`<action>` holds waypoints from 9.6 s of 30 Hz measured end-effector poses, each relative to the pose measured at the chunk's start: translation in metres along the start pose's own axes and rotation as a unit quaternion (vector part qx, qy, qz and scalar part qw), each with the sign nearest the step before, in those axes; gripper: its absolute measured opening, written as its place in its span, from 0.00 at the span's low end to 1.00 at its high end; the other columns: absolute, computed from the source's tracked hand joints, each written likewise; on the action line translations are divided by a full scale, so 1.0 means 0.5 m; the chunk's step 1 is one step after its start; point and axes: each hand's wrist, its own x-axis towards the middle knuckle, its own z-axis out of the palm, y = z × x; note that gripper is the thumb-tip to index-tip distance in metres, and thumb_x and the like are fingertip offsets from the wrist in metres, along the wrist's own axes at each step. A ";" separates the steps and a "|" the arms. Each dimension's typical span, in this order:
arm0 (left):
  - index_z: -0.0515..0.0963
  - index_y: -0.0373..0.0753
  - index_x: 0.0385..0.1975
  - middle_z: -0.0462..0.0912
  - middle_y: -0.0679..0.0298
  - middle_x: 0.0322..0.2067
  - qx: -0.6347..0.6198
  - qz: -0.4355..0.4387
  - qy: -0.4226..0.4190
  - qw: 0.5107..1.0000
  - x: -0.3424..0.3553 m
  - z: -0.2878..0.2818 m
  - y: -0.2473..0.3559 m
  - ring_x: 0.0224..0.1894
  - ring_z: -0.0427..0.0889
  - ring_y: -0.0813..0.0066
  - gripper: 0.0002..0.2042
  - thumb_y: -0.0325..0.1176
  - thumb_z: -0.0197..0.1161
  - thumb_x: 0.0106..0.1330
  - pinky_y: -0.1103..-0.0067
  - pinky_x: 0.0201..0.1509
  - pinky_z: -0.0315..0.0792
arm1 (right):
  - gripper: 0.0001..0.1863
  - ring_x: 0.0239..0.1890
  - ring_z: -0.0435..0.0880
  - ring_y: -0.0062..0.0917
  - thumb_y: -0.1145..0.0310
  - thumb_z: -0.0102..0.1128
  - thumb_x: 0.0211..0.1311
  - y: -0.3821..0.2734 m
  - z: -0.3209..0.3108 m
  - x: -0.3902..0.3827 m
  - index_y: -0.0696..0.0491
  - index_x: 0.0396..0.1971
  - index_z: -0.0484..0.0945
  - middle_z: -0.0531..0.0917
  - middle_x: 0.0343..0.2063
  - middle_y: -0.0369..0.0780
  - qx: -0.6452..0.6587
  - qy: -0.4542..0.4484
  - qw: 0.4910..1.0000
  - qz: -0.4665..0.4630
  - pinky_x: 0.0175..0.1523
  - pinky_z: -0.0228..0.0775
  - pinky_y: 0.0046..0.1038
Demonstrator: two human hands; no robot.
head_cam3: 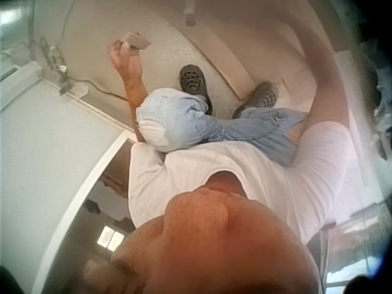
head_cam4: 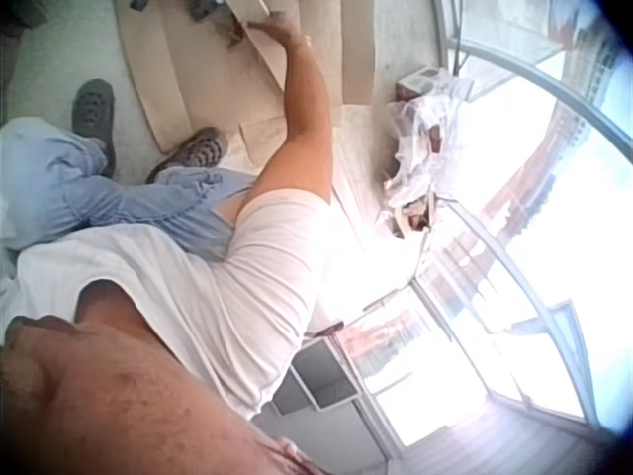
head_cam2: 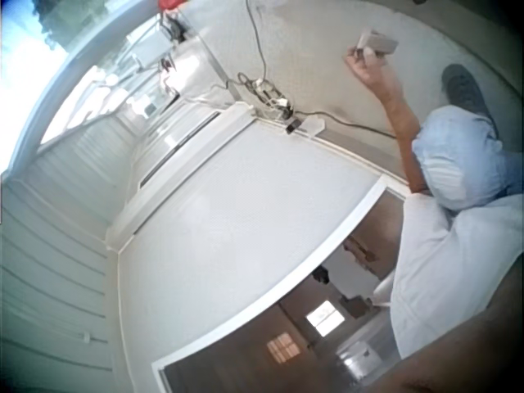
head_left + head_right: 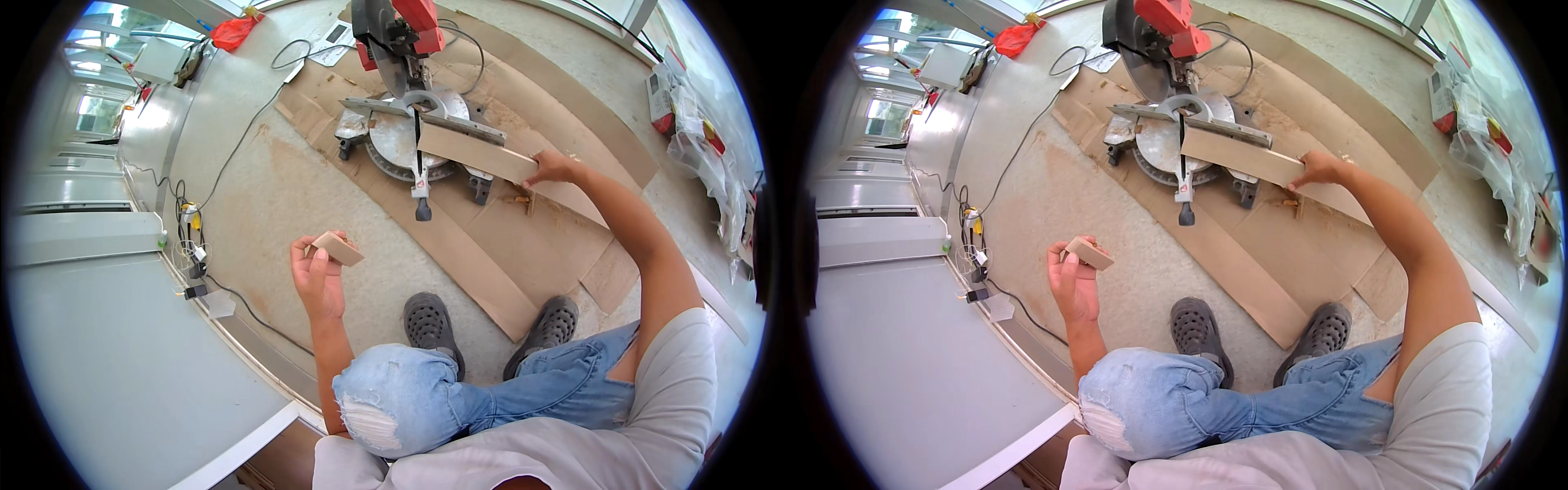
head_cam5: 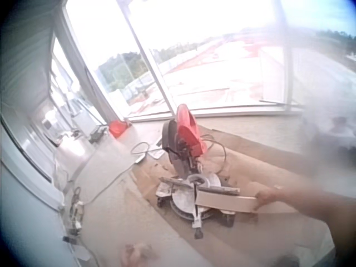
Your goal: The person measures and cuts a wooden trim piece using a miter saw, then fits the cut piece into a corner of the room. They repeat the process with another piece, adjusting the saw and positioning the wood before making precise cuts.
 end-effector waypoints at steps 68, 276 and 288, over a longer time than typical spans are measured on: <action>0.74 0.34 0.55 0.73 0.51 0.51 0.658 0.116 -0.186 0.720 -0.043 -0.173 -0.439 0.52 0.73 0.50 0.28 0.25 0.69 0.50 0.63 0.58 0.69 | 0.31 0.41 0.83 0.42 0.40 0.69 0.50 -0.078 0.032 -0.097 0.56 0.34 0.82 0.83 0.35 0.46 -0.223 0.179 0.958 0.030 0.44 0.75 0.41; 0.73 0.43 0.27 0.75 0.65 0.30 0.549 0.376 -0.336 0.667 0.442 0.325 -0.461 0.39 0.77 0.63 0.09 0.29 0.67 0.50 0.68 0.42 0.68 | 0.25 0.35 0.82 0.38 0.47 0.60 0.62 -0.192 -0.014 0.106 0.59 0.32 0.75 0.78 0.31 0.46 -0.296 0.272 0.901 -0.162 0.42 0.74 0.36; 0.73 0.42 0.27 0.74 0.64 0.30 0.551 0.388 -0.335 0.659 0.442 0.320 -0.470 0.39 0.76 0.62 0.08 0.29 0.66 0.51 0.67 0.42 0.67 | 0.26 0.36 0.83 0.40 0.46 0.60 0.62 -0.203 -0.019 0.107 0.60 0.34 0.75 0.79 0.30 0.47 -0.293 0.251 0.911 -0.146 0.42 0.76 0.37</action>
